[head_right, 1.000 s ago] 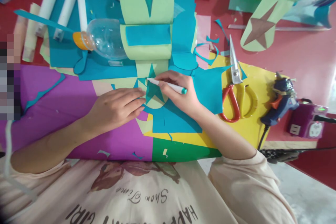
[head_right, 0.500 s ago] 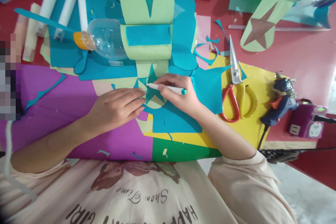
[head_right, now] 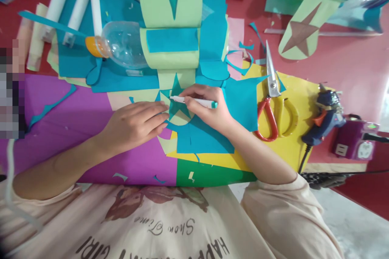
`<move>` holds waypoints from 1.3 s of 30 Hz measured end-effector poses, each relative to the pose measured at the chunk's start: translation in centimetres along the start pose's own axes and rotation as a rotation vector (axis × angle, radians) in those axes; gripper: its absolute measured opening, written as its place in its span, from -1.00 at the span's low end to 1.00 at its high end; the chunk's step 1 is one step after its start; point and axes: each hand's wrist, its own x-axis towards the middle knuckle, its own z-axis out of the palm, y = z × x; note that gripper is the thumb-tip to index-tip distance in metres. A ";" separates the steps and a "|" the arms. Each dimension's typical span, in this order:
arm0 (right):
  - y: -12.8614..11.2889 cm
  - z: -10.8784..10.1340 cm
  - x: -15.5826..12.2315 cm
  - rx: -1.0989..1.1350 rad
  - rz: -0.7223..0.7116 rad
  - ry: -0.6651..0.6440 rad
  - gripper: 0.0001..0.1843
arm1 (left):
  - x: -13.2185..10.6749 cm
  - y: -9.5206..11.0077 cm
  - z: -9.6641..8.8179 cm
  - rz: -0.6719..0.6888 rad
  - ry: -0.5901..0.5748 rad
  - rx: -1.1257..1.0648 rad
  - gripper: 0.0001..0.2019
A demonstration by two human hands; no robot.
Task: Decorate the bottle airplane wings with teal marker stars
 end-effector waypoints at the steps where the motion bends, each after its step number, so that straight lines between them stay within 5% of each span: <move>1: 0.0 0.0 0.0 0.000 0.008 0.005 -0.80 | 0.0 0.0 0.0 0.001 -0.001 0.002 -0.75; 15: 0.6 0.4 -0.1 0.040 0.017 0.151 -0.81 | 0.0 0.0 0.1 -0.002 -0.014 0.007 -0.76; 39: 0.0 -0.1 0.1 -0.008 -0.021 -0.015 -0.81 | 0.0 -0.1 0.0 -0.007 -0.019 -0.008 -0.75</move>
